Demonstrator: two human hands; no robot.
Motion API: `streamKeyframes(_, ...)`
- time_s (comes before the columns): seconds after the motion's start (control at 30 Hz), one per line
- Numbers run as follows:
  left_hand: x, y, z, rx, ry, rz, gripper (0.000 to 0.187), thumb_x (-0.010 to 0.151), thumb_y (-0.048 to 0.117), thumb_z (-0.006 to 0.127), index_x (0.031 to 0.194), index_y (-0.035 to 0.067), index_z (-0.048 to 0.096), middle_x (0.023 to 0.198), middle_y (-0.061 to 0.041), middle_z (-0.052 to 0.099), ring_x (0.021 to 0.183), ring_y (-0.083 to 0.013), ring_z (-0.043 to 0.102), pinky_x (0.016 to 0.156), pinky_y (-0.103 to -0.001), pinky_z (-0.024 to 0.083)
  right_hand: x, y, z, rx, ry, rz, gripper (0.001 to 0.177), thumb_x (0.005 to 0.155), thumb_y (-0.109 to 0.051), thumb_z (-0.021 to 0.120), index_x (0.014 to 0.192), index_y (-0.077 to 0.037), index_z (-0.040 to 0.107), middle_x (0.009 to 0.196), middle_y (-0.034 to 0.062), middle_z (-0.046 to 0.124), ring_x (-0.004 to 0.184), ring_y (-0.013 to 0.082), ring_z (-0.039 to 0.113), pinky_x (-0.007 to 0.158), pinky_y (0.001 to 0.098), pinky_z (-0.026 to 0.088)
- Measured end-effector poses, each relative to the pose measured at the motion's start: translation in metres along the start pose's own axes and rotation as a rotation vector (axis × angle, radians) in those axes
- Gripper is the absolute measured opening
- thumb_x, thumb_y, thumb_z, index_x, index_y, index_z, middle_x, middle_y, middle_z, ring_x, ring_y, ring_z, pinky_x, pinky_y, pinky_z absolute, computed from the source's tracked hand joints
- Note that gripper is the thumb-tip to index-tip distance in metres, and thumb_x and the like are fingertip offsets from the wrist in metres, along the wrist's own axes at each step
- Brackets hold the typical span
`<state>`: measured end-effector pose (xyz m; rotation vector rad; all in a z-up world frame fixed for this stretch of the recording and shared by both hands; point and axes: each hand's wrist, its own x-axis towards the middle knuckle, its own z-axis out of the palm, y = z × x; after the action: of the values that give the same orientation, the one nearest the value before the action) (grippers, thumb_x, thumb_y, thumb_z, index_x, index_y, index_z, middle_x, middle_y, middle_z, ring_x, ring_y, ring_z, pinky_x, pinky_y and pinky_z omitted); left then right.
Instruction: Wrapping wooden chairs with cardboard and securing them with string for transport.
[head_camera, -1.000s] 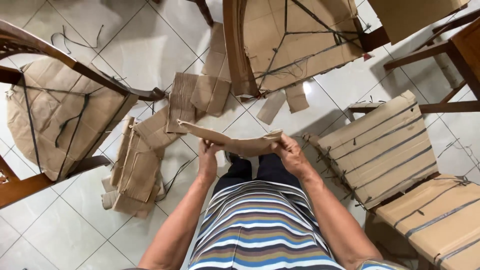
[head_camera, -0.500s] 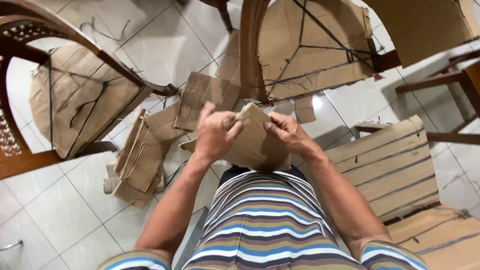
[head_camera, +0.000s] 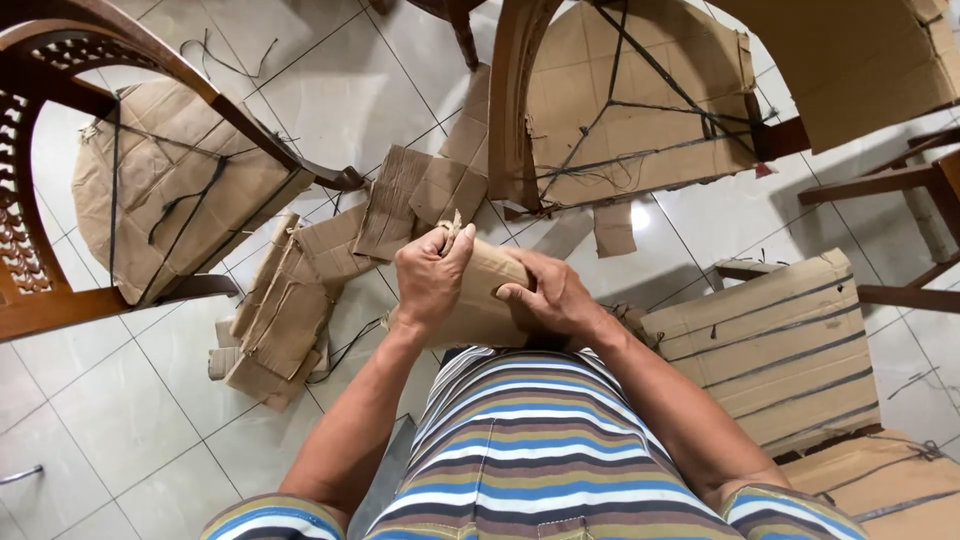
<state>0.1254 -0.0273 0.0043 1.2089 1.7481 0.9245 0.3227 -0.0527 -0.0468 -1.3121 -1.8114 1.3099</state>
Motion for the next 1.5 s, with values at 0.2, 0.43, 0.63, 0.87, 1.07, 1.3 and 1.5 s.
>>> streamKeyframes(0.2, 0.004, -0.024, -0.011, 0.408, 0.167, 0.705, 0.036, 0.090, 0.032, 0.080, 0.110, 0.008, 0.062, 0.121, -0.019, 0.068, 0.114, -0.0347, 0.066, 0.110, -0.056, 0.040, -0.007, -0.002, 0.008, -0.054, -0.029, -0.041, 0.022, 0.100, -0.035, 0.063, 0.089, -0.017, 0.065, 0.065, 0.0131, 0.068, 0.068, 0.0393, 0.071, 0.060, 0.0435, 0.057)
streamKeyframes(0.43, 0.027, -0.024, -0.023, 0.891, -0.323, 1.083, 0.036, 0.105, 0.043, 0.052, 0.084, 0.017, 0.067, 0.078, -0.002, 0.069, 0.087, -0.0211, 0.068, 0.102, -0.045, 0.043, -0.005, -0.003, 0.008, -0.158, -0.084, -0.036, 0.026, 0.105, -0.038, 0.053, 0.089, -0.018, 0.058, 0.069, 0.0164, 0.067, 0.075, 0.0447, 0.069, 0.063, 0.0515, 0.055)
streamKeyframes(0.63, 0.054, -0.016, -0.032, 0.728, -0.445, 1.055, 0.039, 0.103, 0.048, 0.053, 0.075, 0.021, 0.054, 0.058, -0.003, 0.058, 0.057, -0.0275, 0.066, 0.062, -0.041, 0.051, -0.003, 0.013, -0.019, -0.406, 0.171, -0.177, 0.039, 0.100, -0.041, 0.066, 0.076, -0.014, 0.053, 0.065, 0.0149, 0.059, 0.069, 0.0375, 0.068, 0.058, 0.0451, 0.053)
streamKeyframes(0.87, 0.076, -0.020, -0.021, 0.606, -0.281, 0.707, 0.041, 0.094, 0.056, 0.074, 0.082, 0.020, 0.058, 0.073, -0.003, 0.060, 0.078, -0.0286, 0.061, 0.083, -0.042, 0.043, 0.004, 0.001, -0.031, -0.513, 0.310, -0.099, 0.040, 0.105, -0.046, 0.055, 0.076, -0.020, 0.056, 0.062, 0.0121, 0.052, 0.063, 0.0350, 0.063, 0.053, 0.0425, 0.049)
streamKeyframes(1.07, 0.057, -0.027, -0.017, -0.045, 0.391, 0.596, 0.050, 0.107, 0.047, 0.056, 0.135, 0.005, 0.051, 0.137, -0.019, 0.053, 0.134, -0.0311, 0.049, 0.119, -0.045, 0.032, 0.004, 0.027, -0.048, -0.196, 0.729, 0.043, 0.034, 0.110, -0.031, 0.050, 0.083, -0.016, 0.063, 0.067, 0.0162, 0.053, 0.064, 0.0332, 0.060, 0.065, 0.0412, 0.050)
streamKeyframes(1.3, 0.010, 0.059, 0.011, -0.775, 0.218, -0.263, 0.076, 0.108, 0.049, 0.043, 0.159, -0.004, 0.024, 0.167, -0.029, 0.017, 0.156, -0.0367, 0.017, 0.128, -0.049, 0.010, 0.006, 0.034, -0.008, -0.042, 0.863, 0.114, 0.046, 0.114, -0.035, 0.046, 0.072, -0.016, 0.049, 0.055, 0.0071, 0.047, 0.056, 0.0204, 0.052, 0.062, 0.0335, 0.044)
streamKeyframes(1.5, 0.075, -0.040, 0.044, -0.788, 0.236, -0.457, 0.050, 0.102, 0.056, 0.054, 0.094, 0.011, 0.075, 0.081, -0.008, 0.068, 0.081, -0.0209, 0.067, 0.087, -0.042, 0.056, 0.005, 0.031, 0.028, 0.419, 0.722, 0.238, 0.051, 0.115, -0.033, 0.043, 0.066, -0.020, 0.049, 0.059, -0.0082, 0.053, 0.059, 0.0065, 0.049, 0.065, 0.0231, 0.044)
